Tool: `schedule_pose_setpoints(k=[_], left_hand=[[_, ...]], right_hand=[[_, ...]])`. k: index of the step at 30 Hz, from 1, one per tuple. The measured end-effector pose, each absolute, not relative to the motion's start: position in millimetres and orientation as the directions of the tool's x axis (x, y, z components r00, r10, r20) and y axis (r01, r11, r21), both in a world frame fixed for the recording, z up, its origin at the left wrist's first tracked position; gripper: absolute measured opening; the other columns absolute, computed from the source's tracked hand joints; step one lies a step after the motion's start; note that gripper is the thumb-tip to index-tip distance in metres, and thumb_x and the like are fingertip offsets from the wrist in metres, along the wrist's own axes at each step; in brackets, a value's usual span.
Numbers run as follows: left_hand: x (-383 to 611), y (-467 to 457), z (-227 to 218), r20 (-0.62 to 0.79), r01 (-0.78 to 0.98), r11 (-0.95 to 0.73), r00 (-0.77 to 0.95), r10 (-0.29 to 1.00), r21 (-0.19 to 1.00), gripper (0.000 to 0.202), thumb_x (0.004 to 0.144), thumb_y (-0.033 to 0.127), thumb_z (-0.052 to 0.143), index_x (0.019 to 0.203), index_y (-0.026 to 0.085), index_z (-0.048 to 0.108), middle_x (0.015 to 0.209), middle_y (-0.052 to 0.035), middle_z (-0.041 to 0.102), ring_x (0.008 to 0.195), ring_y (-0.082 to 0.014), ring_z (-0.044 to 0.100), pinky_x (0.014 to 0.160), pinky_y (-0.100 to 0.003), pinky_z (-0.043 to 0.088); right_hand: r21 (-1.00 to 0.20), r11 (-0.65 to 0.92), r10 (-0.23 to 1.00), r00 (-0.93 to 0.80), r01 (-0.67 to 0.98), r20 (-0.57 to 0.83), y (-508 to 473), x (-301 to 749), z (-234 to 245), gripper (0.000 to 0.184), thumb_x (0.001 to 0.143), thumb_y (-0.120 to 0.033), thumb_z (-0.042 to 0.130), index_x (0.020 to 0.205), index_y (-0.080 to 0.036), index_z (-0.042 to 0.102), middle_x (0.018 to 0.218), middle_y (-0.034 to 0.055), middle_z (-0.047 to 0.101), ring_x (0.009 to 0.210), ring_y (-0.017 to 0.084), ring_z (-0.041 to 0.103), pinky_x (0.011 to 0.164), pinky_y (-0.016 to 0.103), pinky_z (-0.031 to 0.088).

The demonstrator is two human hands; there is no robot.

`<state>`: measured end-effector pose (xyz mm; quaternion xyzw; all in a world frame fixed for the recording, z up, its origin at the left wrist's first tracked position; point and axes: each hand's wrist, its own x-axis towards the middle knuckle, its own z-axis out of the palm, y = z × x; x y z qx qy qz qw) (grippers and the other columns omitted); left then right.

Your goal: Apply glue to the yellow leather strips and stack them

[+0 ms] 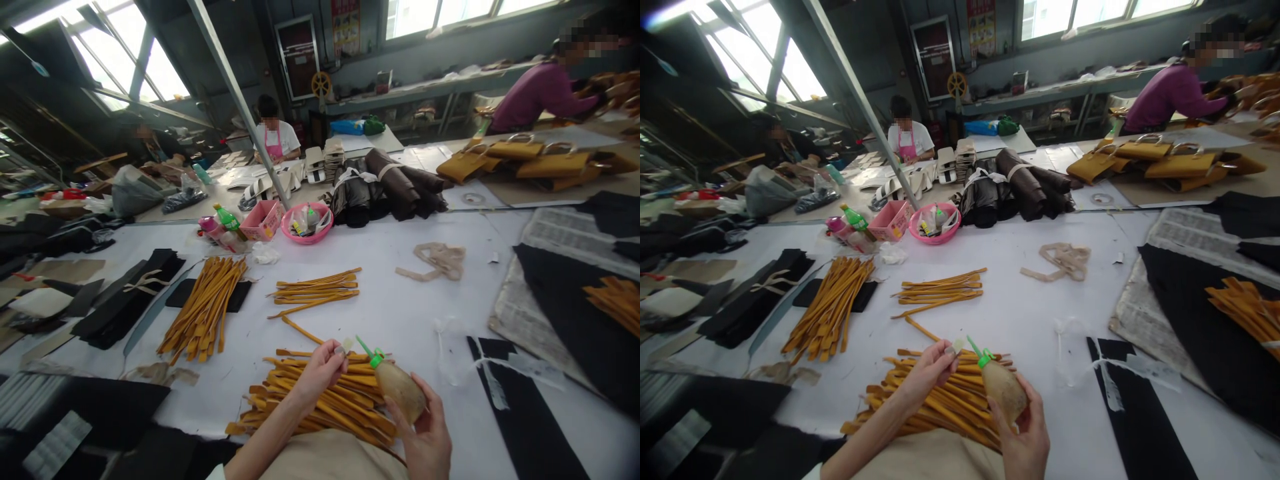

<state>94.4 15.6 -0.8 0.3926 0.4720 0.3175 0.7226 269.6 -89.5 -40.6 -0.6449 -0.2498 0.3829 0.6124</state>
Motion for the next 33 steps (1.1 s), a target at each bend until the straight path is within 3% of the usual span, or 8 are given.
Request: schedule_pose_setpoints(k=[4,10,18,27,33], left_hand=[[95.4,14.7,-1.3,-0.420,-0.080,0.478,0.367,0.830,0.875,0.030,0.088,0.045,0.060,0.084,0.019,0.045,0.066,0.0056,0.053,0.043,-0.0033,0.026,0.042,-0.020,0.014],[93.3,14.8,-0.1,-0.422,-0.059,0.469,0.347,0.837,0.881,0.030,0.090,0.045,0.058,0.083,0.019,0.045,0.068,0.0050,0.053,0.045,-0.0036,0.029,0.043,-0.020,0.016],[95.7,16.6,3.1,-0.448,-0.082,0.501,0.341,0.827,0.862,0.034,0.085,0.048,0.063,0.082,0.019,0.045,0.064,0.0058,0.052,0.044,-0.0034,0.028,0.042,-0.020,0.014],[96.1,16.4,5.3,-0.443,-0.075,0.494,0.342,0.829,0.866,0.031,0.086,0.046,0.061,0.083,0.019,0.046,0.065,0.0057,0.052,0.045,-0.0037,0.028,0.043,-0.020,0.015],[96.5,15.5,5.2,-0.457,-0.082,0.507,0.328,0.827,0.858,0.033,0.085,0.047,0.063,0.082,0.019,0.045,0.065,0.0055,0.053,0.044,-0.0036,0.028,0.043,-0.020,0.015]], right_hand=[[-0.987,-0.136,0.844,0.510,-0.091,-0.163,-85.8,269.4,-38.6,0.065,0.066,-0.039,0.086,0.122,-0.023,0.060,0.127,0.0101,0.062,0.110,0.030,0.064,0.089,0.038,0.057],[-0.985,-0.129,0.814,0.556,-0.111,-0.169,-89.4,275.1,-39.9,0.066,0.067,-0.040,0.085,0.125,-0.023,0.058,0.124,0.0103,0.064,0.108,0.030,0.065,0.090,0.039,0.057],[-0.993,-0.109,0.898,0.431,0.033,-0.084,-104.4,283.8,-46.8,0.058,0.070,-0.034,0.084,0.122,-0.024,0.061,0.125,0.0086,0.063,0.109,0.028,0.065,0.090,0.035,0.057],[-0.991,-0.118,0.844,0.519,-0.067,-0.136,-102.0,282.7,-43.7,0.065,0.068,-0.036,0.085,0.126,-0.023,0.059,0.128,0.0103,0.061,0.111,0.029,0.064,0.089,0.037,0.057],[-0.988,-0.143,0.879,0.452,-0.062,-0.155,-98.8,279.9,-38.6,0.062,0.065,-0.035,0.087,0.120,-0.022,0.062,0.125,0.0088,0.063,0.109,0.029,0.064,0.091,0.038,0.057]])
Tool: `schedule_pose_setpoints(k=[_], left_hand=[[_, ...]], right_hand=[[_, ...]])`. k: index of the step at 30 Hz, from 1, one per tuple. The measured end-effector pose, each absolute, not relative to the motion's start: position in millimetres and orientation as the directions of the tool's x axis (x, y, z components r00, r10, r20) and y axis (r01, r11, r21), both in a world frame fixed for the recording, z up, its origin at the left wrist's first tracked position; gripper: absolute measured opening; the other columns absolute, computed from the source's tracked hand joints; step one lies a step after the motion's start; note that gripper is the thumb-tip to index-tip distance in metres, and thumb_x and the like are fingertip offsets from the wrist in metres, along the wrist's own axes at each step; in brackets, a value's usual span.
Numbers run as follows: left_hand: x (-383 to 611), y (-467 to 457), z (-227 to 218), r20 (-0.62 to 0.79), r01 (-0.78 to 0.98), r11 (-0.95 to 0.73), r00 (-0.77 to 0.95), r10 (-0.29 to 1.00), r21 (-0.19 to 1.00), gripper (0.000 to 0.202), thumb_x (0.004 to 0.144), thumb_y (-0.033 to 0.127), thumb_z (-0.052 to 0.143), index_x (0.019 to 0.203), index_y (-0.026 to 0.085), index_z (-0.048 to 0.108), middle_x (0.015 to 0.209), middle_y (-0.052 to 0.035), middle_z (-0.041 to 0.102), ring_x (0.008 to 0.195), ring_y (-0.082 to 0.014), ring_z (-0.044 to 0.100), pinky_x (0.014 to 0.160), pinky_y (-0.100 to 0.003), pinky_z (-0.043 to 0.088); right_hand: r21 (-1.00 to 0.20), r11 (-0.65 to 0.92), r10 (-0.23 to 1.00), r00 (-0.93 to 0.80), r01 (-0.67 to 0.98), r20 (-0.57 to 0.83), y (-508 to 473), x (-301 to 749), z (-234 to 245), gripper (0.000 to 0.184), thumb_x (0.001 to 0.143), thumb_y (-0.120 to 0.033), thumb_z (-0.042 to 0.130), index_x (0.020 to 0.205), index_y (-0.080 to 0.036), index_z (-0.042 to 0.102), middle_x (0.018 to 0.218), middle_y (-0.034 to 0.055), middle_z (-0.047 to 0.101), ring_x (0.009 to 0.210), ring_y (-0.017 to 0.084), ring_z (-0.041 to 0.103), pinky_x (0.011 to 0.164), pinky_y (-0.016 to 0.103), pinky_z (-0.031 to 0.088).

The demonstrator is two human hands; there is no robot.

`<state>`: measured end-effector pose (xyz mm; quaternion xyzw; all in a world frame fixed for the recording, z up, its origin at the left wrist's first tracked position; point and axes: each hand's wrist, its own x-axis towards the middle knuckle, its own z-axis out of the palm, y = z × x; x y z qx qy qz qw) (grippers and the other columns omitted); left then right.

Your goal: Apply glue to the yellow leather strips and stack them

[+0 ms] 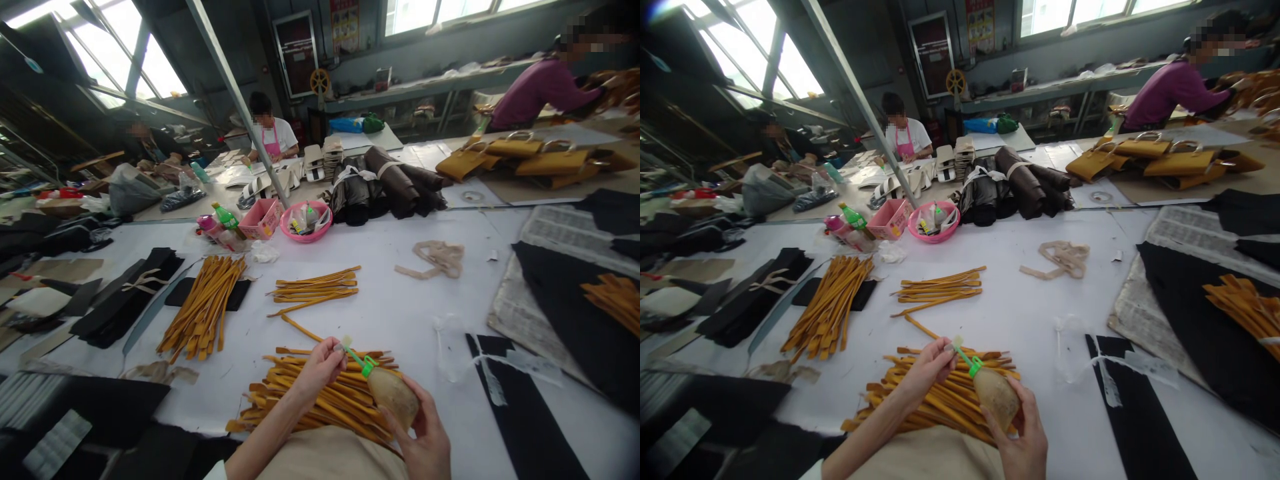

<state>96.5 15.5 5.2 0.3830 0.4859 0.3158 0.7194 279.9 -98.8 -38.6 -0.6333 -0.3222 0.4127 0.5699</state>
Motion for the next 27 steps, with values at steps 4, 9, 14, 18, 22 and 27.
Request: schedule_pose_setpoints(k=[4,9,14,18,22,27], left_hand=[[95.7,16.2,5.8,-0.457,-0.076,0.504,0.322,0.829,0.860,0.036,0.084,0.050,0.064,0.084,0.019,0.046,0.065,0.0052,0.054,0.044,-0.0038,0.029,0.043,-0.020,0.015],[94.7,18.5,1.9,-0.458,-0.079,0.506,0.328,0.827,0.859,0.036,0.083,0.050,0.064,0.084,0.020,0.045,0.065,0.0058,0.053,0.043,-0.0039,0.027,0.042,-0.020,0.014],[90.8,20.5,-2.5,-0.388,0.033,0.401,0.329,0.861,0.916,0.035,0.088,0.052,0.058,0.084,0.019,0.048,0.070,0.0037,0.053,0.051,-0.0069,0.034,0.048,-0.021,0.024],[86.7,21.1,-8.2,-0.245,0.249,0.170,0.313,0.918,0.953,0.040,0.093,0.055,0.051,0.107,0.018,0.060,0.077,0.0011,0.055,0.069,-0.0131,0.048,0.067,-0.024,0.038],[86.2,26.8,-4.5,-0.233,0.321,0.159,0.207,0.950,0.934,0.044,0.096,0.053,0.046,0.117,0.020,0.065,0.067,0.0027,0.050,0.064,-0.0135,0.046,0.063,-0.025,0.035],[86.7,59.1,18.4,-0.172,0.296,0.120,0.155,0.973,0.948,0.036,0.092,0.047,0.055,0.102,0.016,0.071,0.060,0.0045,0.042,0.054,-0.0104,0.034,0.053,-0.023,0.028]], right_hand=[[-0.984,-0.158,0.848,0.498,-0.088,-0.180,-96.1,281.2,-36.5,0.066,0.066,-0.037,0.086,0.125,-0.023,0.059,0.126,0.0082,0.063,0.110,0.028,0.064,0.092,0.037,0.056],[-0.982,-0.171,0.872,0.450,-0.085,-0.191,-95.0,281.8,-34.2,0.061,0.064,-0.037,0.087,0.118,-0.023,0.063,0.124,0.0080,0.064,0.110,0.029,0.064,0.090,0.036,0.056],[-0.931,-0.191,0.734,0.584,-0.312,-0.347,-86.8,283.8,-30.2,0.069,0.063,-0.042,0.087,0.123,-0.024,0.058,0.114,0.0069,0.069,0.089,0.027,0.070,0.071,0.035,0.061],[-0.832,-0.180,0.697,0.528,-0.525,-0.485,-77.1,291.5,-20.3,0.065,0.065,-0.045,0.086,0.120,-0.024,0.057,0.104,0.0061,0.071,0.075,0.026,0.072,0.059,0.034,0.059],[-0.831,-0.172,0.666,0.559,-0.529,-0.494,-71.9,299.5,-17.4,0.066,0.063,-0.042,0.088,0.119,-0.023,0.059,0.108,0.0066,0.070,0.077,0.024,0.071,0.061,0.032,0.059],[-0.847,-0.195,0.632,0.597,-0.494,-0.494,-71.0,305.7,-27.0,0.066,0.064,-0.043,0.087,0.121,-0.022,0.059,0.109,0.0068,0.070,0.078,0.025,0.071,0.061,0.031,0.058]])
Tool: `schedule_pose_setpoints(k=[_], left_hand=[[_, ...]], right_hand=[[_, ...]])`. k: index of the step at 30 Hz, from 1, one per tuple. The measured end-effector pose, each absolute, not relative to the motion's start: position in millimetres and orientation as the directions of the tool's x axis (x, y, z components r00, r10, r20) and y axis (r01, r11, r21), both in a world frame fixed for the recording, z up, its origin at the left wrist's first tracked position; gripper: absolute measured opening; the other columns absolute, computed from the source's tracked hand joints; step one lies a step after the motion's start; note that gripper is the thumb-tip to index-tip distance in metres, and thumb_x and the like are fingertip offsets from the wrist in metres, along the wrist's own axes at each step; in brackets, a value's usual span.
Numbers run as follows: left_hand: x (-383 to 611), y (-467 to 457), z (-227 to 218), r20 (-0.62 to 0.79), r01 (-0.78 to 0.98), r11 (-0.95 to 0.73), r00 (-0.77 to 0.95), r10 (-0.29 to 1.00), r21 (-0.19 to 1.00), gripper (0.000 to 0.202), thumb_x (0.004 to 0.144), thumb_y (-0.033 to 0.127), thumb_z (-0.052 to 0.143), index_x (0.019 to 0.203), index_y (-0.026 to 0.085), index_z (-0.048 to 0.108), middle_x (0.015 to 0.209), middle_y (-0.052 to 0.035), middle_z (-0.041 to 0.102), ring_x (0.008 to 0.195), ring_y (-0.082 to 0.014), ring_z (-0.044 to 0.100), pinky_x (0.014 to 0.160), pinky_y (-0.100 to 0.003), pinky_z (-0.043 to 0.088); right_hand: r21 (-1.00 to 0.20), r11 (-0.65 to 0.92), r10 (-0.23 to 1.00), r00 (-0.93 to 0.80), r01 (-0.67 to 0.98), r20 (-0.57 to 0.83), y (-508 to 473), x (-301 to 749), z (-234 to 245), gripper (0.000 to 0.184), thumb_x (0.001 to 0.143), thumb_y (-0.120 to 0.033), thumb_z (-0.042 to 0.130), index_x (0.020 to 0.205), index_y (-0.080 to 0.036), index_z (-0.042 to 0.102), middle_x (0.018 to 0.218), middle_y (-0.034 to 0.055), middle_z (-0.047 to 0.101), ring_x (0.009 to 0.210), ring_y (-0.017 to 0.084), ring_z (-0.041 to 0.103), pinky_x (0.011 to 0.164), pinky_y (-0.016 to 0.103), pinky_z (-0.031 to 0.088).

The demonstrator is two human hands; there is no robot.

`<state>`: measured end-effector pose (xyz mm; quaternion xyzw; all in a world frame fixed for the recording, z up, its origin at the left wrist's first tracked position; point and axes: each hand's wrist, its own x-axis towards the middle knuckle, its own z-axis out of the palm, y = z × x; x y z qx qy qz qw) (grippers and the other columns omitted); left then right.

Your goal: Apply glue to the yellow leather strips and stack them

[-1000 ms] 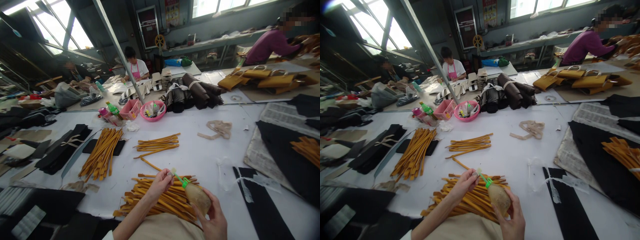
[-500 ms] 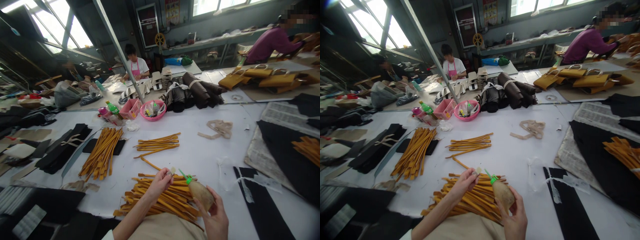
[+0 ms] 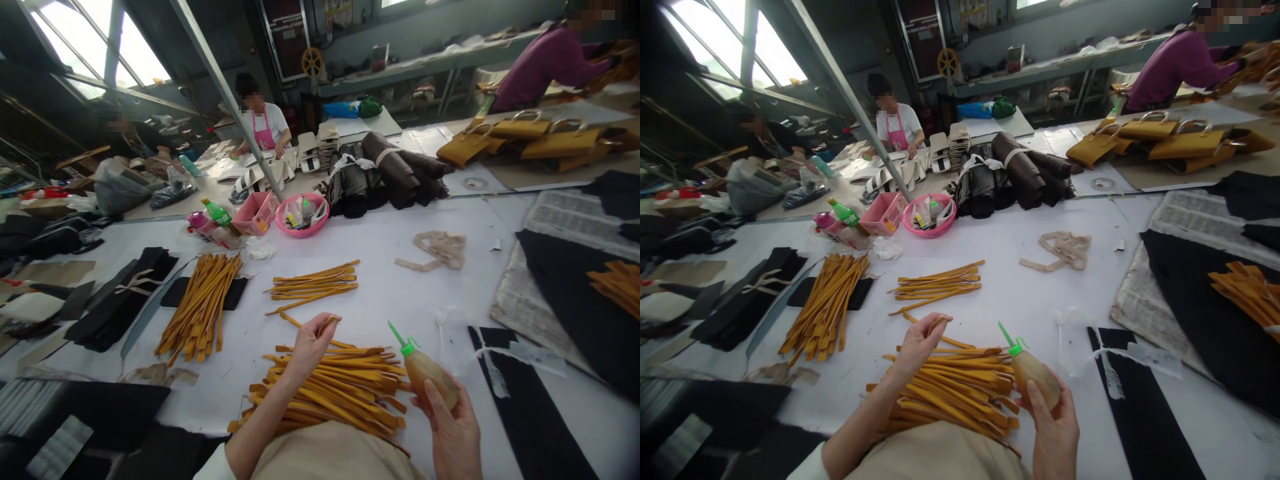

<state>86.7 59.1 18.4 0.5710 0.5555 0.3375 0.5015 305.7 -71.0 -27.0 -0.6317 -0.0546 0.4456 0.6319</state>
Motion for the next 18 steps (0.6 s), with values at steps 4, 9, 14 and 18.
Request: schedule_pose_setpoints(k=[4,9,14,18], left_hand=[[93.3,101.6,20.3,-0.050,0.581,-0.088,0.217,0.975,0.809,0.028,0.095,0.039,0.051,0.099,0.021,0.072,0.065,0.0026,0.053,0.061,-0.0126,0.045,0.062,-0.024,0.036],[108.3,135.3,-18.3,0.024,0.827,-0.275,0.303,0.953,0.490,0.049,0.092,0.033,0.058,0.139,0.023,0.049,0.126,-0.0116,0.058,0.117,-0.0274,0.051,0.099,-0.039,0.040],[108.8,112.2,-73.8,-0.372,0.832,-0.384,0.531,0.761,0.401,0.032,0.087,0.015,0.059,0.117,0.024,0.063,0.115,-0.0090,0.061,0.108,-0.0237,0.056,0.092,-0.035,0.047],[103.3,90.4,-101.1,-0.457,0.844,-0.381,0.528,0.716,0.378,0.015,0.087,0.012,0.055,0.094,0.020,0.065,0.103,-0.0112,0.063,0.101,-0.0254,0.058,0.088,-0.038,0.048]], right_hand=[[-0.847,-0.214,0.619,0.603,-0.486,-0.503,-67.9,305.8,-31.6,0.065,0.065,-0.044,0.086,0.120,-0.021,0.059,0.108,0.0065,0.070,0.077,0.024,0.071,0.062,0.032,0.058],[-0.842,-0.209,0.600,0.614,-0.498,-0.513,-65.2,305.8,-32.2,0.064,0.065,-0.043,0.087,0.119,-0.022,0.060,0.109,0.0061,0.070,0.079,0.023,0.070,0.062,0.031,0.059],[-0.840,-0.210,0.554,0.648,-0.500,-0.523,-69.0,308.4,-37.9,0.062,0.064,-0.042,0.087,0.117,-0.023,0.060,0.105,0.0035,0.070,0.076,0.021,0.070,0.060,0.030,0.058],[-0.826,-0.223,0.554,0.630,-0.517,-0.544,-67.7,307.8,-41.3,0.063,0.064,-0.043,0.087,0.117,-0.023,0.059,0.105,0.0040,0.070,0.074,0.022,0.071,0.061,0.031,0.058]])
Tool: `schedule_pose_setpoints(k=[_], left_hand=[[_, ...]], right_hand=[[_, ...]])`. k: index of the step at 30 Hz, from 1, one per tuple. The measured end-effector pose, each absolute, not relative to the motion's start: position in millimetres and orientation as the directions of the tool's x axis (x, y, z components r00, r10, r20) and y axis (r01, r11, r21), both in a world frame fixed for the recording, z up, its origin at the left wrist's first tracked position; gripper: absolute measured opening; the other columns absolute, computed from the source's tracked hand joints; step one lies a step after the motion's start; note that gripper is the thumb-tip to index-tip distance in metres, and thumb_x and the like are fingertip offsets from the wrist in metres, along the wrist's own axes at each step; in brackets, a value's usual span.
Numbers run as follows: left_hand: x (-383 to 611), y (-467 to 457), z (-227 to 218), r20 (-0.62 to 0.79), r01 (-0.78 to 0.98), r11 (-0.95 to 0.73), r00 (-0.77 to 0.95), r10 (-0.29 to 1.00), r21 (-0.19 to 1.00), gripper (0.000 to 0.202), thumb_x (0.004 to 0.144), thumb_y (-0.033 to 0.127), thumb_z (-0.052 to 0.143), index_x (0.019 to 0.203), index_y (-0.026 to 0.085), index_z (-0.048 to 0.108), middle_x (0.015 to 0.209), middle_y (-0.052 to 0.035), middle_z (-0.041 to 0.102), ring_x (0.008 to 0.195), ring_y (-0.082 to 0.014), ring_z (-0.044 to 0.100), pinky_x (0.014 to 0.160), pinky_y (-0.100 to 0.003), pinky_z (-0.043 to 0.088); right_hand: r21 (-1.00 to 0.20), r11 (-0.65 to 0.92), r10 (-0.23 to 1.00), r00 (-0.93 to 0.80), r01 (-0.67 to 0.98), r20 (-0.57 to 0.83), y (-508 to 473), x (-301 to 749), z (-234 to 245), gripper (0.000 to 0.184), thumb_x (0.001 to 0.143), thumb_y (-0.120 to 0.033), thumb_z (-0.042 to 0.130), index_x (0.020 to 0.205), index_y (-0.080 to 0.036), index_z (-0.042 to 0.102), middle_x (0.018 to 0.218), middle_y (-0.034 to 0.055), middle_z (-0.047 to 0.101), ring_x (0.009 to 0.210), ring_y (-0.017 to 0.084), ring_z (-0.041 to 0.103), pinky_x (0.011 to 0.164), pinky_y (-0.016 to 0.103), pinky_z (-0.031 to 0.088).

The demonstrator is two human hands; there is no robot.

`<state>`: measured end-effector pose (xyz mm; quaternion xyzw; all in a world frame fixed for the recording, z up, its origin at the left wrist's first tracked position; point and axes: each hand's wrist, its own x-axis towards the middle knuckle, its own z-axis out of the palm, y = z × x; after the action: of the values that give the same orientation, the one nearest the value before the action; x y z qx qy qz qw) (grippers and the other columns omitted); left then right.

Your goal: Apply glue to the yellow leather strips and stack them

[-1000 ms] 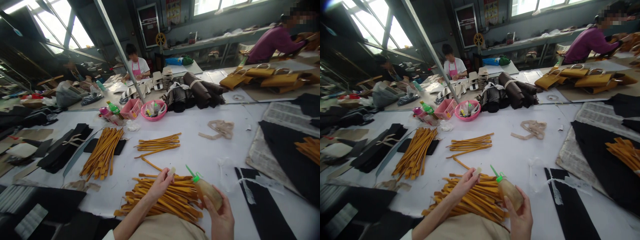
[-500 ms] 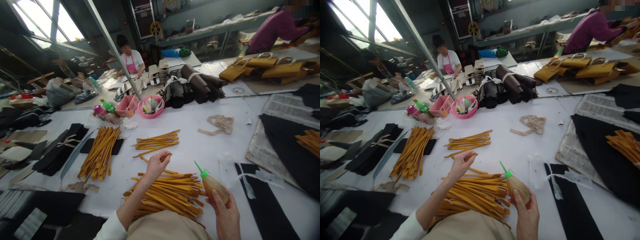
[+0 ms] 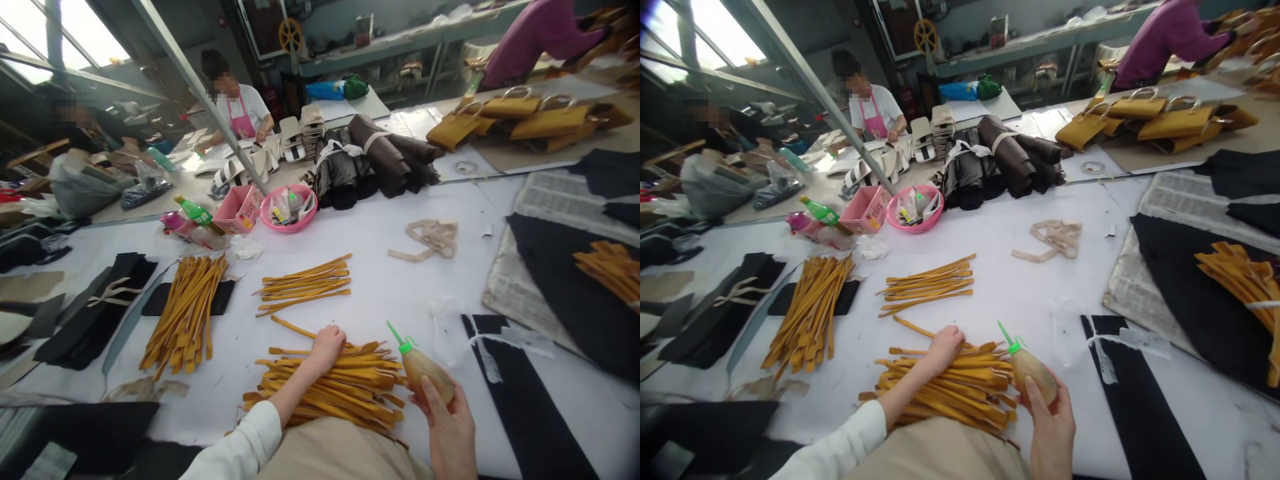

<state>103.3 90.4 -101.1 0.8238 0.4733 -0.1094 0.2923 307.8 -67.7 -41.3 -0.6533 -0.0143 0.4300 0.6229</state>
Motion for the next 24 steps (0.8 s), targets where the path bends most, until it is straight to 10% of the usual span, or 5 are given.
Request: schedule_pose_setpoints(k=[15,24], left_hand=[[82.7,57.6,-56.5,-0.225,0.757,-0.309,0.509,0.831,0.575,0.026,0.094,0.031,0.051,0.120,0.025,0.054,0.089,-0.0049,0.069,0.082,-0.0229,0.065,0.077,-0.031,0.045],[87.9,33.1,-4.7,-0.155,0.633,-0.210,0.470,0.869,0.745,0.023,0.100,0.030,0.038,0.093,0.022,0.058,0.076,0.0009,0.061,0.068,-0.0149,0.053,0.066,-0.024,0.038]], right_hand=[[-0.834,-0.196,0.588,0.620,-0.515,-0.521,-63.7,301.4,-26.5,0.065,0.064,-0.042,0.087,0.119,-0.021,0.059,0.107,0.0071,0.070,0.076,0.023,0.070,0.061,0.031,0.057],[-0.830,-0.161,0.622,0.598,-0.534,-0.505,-70.2,297.2,-14.6,0.063,0.063,-0.040,0.088,0.117,-0.023,0.059,0.104,0.0045,0.071,0.073,0.023,0.071,0.060,0.030,0.058]])
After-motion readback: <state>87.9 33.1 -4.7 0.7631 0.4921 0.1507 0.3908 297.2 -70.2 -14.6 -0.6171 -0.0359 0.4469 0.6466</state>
